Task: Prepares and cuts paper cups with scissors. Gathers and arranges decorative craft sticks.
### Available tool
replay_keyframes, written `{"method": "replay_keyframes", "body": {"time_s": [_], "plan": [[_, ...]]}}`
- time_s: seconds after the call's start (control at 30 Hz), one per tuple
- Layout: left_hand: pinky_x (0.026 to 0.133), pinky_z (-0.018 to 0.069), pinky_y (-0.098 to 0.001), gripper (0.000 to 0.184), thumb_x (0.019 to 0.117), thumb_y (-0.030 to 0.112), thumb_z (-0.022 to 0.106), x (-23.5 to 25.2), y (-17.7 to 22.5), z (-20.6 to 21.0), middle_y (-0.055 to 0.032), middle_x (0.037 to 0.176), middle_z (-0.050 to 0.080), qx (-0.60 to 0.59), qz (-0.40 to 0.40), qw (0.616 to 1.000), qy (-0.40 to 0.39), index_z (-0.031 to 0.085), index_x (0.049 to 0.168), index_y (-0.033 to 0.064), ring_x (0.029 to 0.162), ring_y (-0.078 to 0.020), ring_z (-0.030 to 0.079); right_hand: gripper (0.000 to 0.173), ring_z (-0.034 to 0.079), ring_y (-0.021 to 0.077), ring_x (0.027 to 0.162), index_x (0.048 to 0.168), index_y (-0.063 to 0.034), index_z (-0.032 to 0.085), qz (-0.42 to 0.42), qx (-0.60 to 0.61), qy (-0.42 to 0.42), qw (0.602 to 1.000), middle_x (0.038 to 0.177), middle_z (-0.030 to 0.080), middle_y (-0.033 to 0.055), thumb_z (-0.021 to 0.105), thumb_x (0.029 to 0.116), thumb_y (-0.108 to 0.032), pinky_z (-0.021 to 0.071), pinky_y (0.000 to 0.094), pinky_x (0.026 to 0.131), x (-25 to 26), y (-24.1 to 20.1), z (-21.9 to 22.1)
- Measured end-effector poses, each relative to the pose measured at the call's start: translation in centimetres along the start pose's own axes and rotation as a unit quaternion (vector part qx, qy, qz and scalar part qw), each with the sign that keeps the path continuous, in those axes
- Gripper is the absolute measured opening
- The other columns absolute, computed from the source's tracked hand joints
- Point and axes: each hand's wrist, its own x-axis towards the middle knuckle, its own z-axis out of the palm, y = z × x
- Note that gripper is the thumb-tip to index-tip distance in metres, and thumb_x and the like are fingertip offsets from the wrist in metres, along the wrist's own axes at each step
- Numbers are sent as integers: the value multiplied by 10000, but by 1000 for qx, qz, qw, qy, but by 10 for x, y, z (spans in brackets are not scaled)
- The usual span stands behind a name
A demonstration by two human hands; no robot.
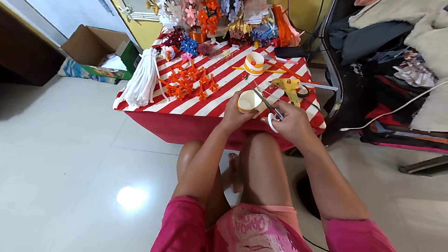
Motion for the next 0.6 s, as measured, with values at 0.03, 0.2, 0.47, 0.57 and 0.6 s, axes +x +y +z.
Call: {"method": "replay_keyframes", "body": {"time_s": [0.03,0.2,0.47,0.57,0.6], "plan": [[929,577,-349,646,742,40,851,0,0,-2,-172,1146,676,-11,-6,1000,-6,539,1301,-47,1032,-179,689,287,587,262,688,1026,-28,712,-1,2,-5,1000,784,632,115,830,809,-173,489,494,622,0,1,-1],[932,576,-321,665,737,63,853,0,2,-13,-133,1154,682,-46,-15,998,-38,538,1316,-25,1037,-135,684,314,589,235,699,1062,-46,734,-9,18,-23,1000,817,659,101,846,798,-176,493,480,634,-3,5,-4],[929,578,-324,713,711,15,846,1,1,-28,-109,1171,680,-111,-70,987,-97,521,1346,3,1046,-135,681,260,562,193,620,1028,-42,717,2,31,-61,998,717,626,74,837,837,-170,490,433,604,-4,4,-8],[870,583,-333,745,710,28,834,1,-1,-30,-96,1155,650,-128,-90,982,-105,420,1328,67,1009,-146,674,263,532,154,581,997,-62,704,5,39,-74,996,670,590,38,843,824,-202,466,394,567,-1,6,-11],[856,588,-337,728,710,28,835,1,-1,-30,-97,1135,656,-133,-93,981,-104,419,1305,70,989,-151,682,269,528,148,579,993,-64,700,5,40,-77,996,667,586,33,845,823,-215,465,390,565,0,7,-11]]}}
